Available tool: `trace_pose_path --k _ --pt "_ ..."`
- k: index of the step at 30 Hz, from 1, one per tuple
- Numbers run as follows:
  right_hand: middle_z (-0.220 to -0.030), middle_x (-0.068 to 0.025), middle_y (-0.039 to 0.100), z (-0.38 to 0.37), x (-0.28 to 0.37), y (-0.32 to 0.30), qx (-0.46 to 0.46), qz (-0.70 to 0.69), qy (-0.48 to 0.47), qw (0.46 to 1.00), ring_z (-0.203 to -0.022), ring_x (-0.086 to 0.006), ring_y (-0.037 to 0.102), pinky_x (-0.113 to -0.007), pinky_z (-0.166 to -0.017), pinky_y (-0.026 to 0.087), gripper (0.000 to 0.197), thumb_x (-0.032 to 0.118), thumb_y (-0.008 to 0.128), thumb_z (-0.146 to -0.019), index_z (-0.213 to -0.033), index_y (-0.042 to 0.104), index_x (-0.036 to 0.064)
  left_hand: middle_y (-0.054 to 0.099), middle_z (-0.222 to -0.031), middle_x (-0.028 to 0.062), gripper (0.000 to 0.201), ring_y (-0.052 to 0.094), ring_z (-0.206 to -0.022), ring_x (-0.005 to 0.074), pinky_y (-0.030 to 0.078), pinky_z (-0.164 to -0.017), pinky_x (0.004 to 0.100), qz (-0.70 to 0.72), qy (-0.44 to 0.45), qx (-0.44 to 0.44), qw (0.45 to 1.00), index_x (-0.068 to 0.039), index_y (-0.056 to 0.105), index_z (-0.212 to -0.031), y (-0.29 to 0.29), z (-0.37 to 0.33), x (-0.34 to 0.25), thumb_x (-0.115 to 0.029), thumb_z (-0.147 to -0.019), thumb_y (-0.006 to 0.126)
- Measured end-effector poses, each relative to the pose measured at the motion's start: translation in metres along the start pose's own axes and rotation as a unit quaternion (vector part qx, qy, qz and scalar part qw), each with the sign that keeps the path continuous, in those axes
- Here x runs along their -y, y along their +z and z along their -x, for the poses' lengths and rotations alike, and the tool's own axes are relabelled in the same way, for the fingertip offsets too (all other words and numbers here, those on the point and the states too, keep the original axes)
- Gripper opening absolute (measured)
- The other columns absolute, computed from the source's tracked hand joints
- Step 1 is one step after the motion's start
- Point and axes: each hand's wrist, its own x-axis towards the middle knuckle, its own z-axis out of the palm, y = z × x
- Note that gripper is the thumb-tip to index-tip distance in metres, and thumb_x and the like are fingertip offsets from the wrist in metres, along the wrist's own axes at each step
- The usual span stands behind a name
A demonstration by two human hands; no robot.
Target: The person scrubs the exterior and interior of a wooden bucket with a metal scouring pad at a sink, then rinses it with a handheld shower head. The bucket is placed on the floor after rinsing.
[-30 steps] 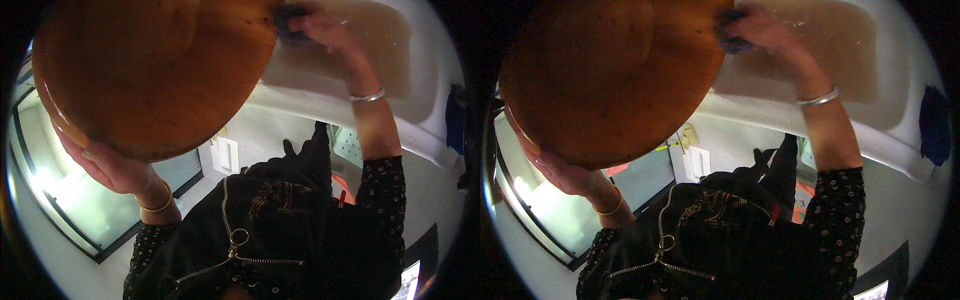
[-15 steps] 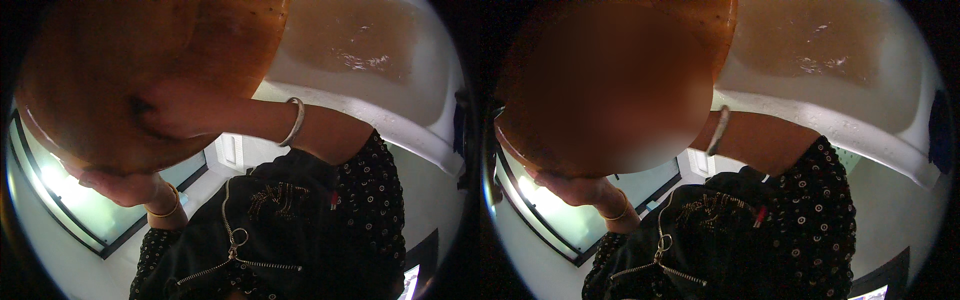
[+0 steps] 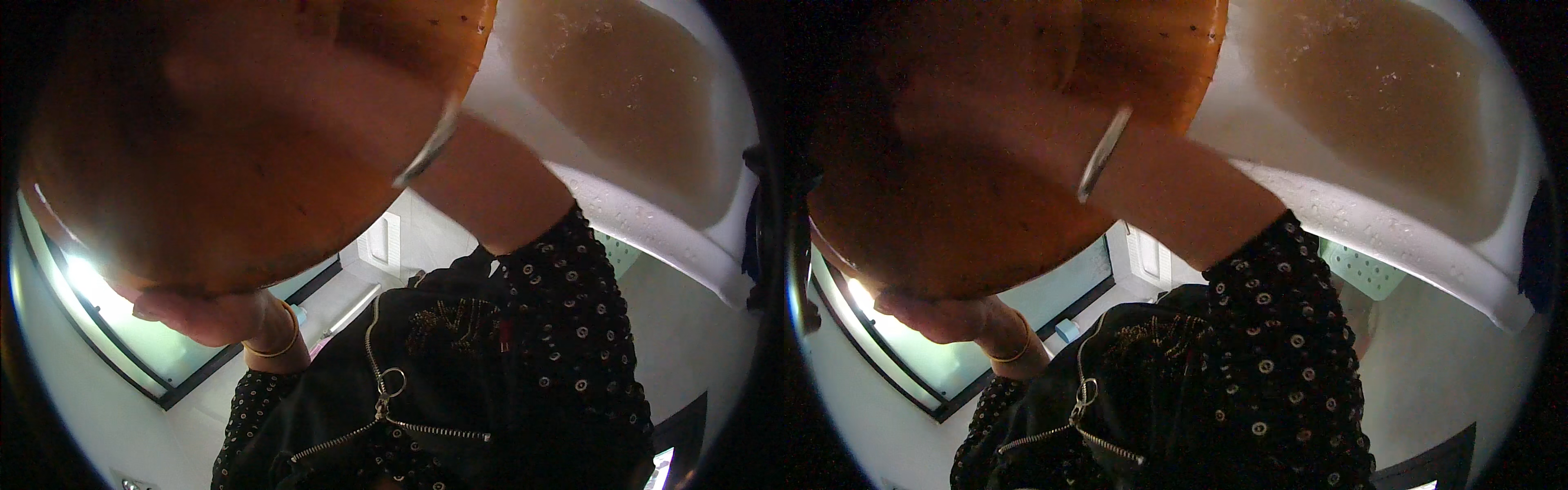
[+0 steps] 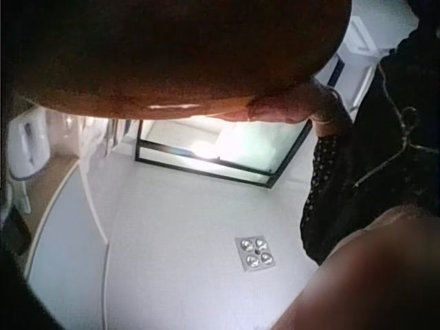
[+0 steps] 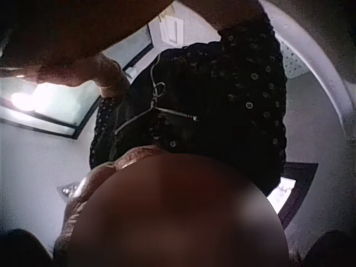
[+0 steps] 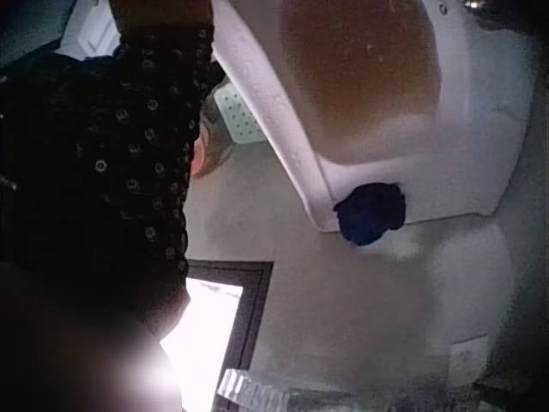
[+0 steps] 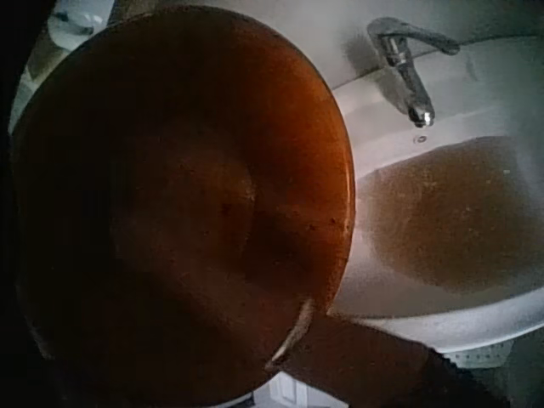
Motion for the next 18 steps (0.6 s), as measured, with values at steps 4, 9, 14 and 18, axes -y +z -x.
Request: trace_pose_path --k 4,9,14,18 --pt "-0.088 -0.0153 0.065 0.022 -0.006 -0.001 0.034 0.027 -0.025 0.999 -0.076 -0.0341 0.065 -0.047 -0.064 0.054 0.031 0.022 0.060 -0.082 -0.108 0.059 0.0056 0.036 -0.144 0.0193 0.067 0.039 -0.131 0.0298 0.035 -0.109 0.0423 0.003 0.001 -0.015 1.000 0.000 0.026 -0.145 -0.002 0.009 -0.001 -0.048 -0.101 0.013" --pt "-0.089 -0.0156 0.064 -0.009 -0.072 -0.039 0.035 0.102 0.069 0.992 -0.077 -0.0346 0.065 -0.047 -0.063 0.054 0.032 0.022 0.060 -0.082 -0.109 0.058 0.0055 0.038 -0.143 0.0182 0.066 0.040 -0.130 0.0290 0.035 -0.108 0.0420 0.010 -0.005 -0.019 1.000 -0.001 0.028 -0.145 0.001 0.011 0.002 -0.048 -0.101 0.013" --pt "-0.090 -0.0160 0.064 -0.019 -0.046 -0.041 -0.032 0.037 0.079 0.996 -0.077 -0.0351 0.065 -0.047 -0.063 0.054 0.034 0.023 0.060 -0.082 -0.111 0.057 0.0053 0.040 -0.142 0.0170 0.065 0.041 -0.129 0.0282 0.035 -0.108 0.0417 0.010 -0.001 -0.017 1.000 -0.001 0.030 -0.144 -0.001 0.012 0.004 -0.048 -0.101 0.013" --pt "-0.091 -0.0163 0.064 0.052 0.033 -0.008 -0.037 -0.008 0.053 0.998 -0.078 -0.0354 0.065 -0.048 -0.063 0.054 0.035 0.023 0.060 -0.082 -0.112 0.057 0.0052 0.041 -0.140 0.0161 0.065 0.042 -0.128 0.0276 0.035 -0.108 0.0414 0.011 -0.005 -0.017 1.000 -0.002 0.031 -0.144 -0.008 0.012 0.008 -0.048 -0.102 0.013"
